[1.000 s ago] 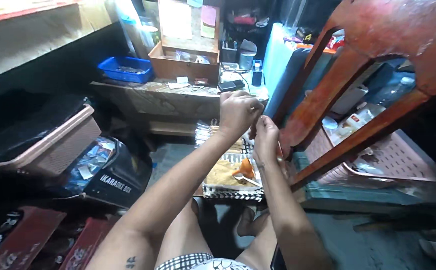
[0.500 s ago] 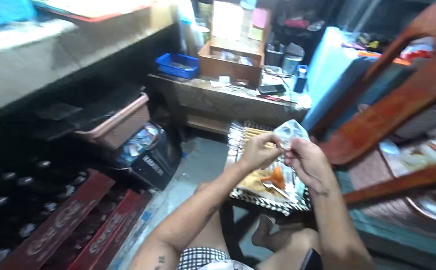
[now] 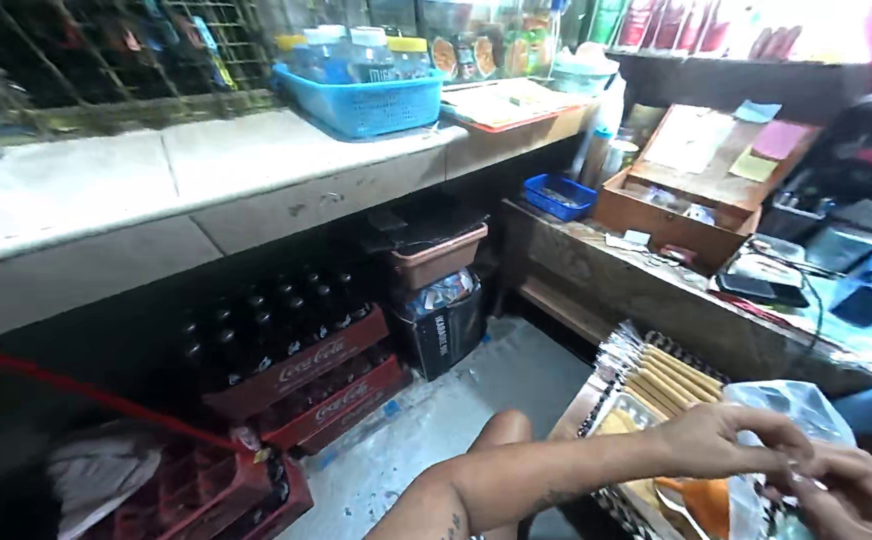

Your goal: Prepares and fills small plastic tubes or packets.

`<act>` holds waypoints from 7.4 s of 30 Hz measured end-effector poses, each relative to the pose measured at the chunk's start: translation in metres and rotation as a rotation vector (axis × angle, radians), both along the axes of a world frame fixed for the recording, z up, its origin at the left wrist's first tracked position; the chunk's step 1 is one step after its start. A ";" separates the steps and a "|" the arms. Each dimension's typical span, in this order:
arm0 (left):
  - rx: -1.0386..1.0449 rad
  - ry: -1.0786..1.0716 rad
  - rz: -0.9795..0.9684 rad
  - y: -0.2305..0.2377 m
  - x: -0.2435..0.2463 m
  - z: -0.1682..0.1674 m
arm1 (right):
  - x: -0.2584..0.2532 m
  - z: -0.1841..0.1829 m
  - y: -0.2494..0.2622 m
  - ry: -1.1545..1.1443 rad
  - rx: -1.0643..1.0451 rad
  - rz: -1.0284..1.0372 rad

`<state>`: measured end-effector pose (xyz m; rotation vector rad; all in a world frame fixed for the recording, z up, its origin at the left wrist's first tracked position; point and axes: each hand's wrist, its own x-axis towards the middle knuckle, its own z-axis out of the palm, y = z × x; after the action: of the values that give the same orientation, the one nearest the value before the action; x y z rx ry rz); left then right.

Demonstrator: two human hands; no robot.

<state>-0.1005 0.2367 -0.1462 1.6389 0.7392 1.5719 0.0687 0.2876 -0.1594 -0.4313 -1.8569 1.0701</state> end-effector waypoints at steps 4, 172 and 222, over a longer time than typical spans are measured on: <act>-0.009 0.054 0.163 0.003 0.000 -0.001 | -0.009 0.001 -0.010 0.000 0.096 -0.184; -0.362 -0.481 0.009 -0.007 0.059 0.013 | 0.020 -0.104 -0.140 0.167 -0.676 -0.409; -0.378 -0.149 -0.045 -0.068 0.025 -0.049 | 0.006 0.000 -0.085 0.058 -0.122 -0.400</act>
<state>-0.0760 0.1691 -0.1955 1.2416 0.8539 1.4042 0.0747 0.2021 -0.1590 -0.7969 -1.5716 0.9115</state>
